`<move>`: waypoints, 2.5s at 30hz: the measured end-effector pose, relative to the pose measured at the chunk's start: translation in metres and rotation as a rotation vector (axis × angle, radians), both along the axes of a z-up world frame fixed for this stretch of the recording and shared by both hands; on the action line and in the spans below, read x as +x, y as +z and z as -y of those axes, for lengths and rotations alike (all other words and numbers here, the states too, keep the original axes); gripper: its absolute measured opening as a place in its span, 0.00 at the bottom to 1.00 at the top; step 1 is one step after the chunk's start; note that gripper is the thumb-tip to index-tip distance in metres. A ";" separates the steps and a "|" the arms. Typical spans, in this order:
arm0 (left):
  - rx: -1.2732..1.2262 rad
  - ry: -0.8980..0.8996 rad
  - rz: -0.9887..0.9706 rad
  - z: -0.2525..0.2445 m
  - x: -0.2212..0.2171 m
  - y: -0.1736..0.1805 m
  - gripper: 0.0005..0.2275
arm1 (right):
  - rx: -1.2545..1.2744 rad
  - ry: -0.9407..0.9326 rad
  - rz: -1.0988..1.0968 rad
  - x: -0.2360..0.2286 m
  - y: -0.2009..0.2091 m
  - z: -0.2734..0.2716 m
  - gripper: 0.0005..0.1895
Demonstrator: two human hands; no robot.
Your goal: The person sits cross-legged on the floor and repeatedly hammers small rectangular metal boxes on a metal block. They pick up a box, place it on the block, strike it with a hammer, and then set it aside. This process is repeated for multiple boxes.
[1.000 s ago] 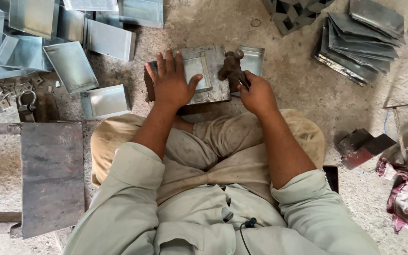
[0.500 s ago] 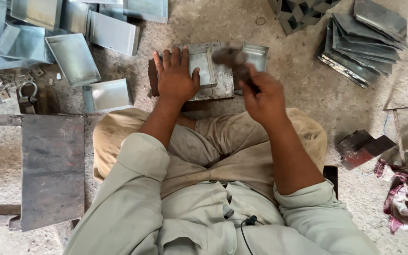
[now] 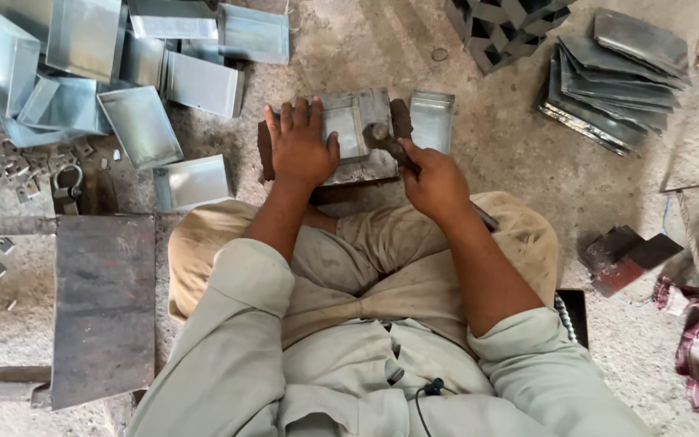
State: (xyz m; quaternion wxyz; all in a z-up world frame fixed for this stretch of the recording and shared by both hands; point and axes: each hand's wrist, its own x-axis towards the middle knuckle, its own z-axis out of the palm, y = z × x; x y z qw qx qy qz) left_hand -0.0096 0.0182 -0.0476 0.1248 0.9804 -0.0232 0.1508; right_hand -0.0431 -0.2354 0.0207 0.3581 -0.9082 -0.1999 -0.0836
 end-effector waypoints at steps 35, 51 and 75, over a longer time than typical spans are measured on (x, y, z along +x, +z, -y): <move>0.131 -0.162 0.125 -0.019 -0.003 0.050 0.10 | 0.428 -0.175 0.287 -0.034 0.074 0.043 0.08; 0.179 -0.125 0.140 -0.014 -0.001 0.048 0.11 | 0.623 -0.170 0.279 -0.024 0.071 0.006 0.23; 0.148 -0.086 0.040 -0.014 -0.001 0.048 0.16 | -0.057 -0.148 -0.312 0.022 -0.019 -0.002 0.30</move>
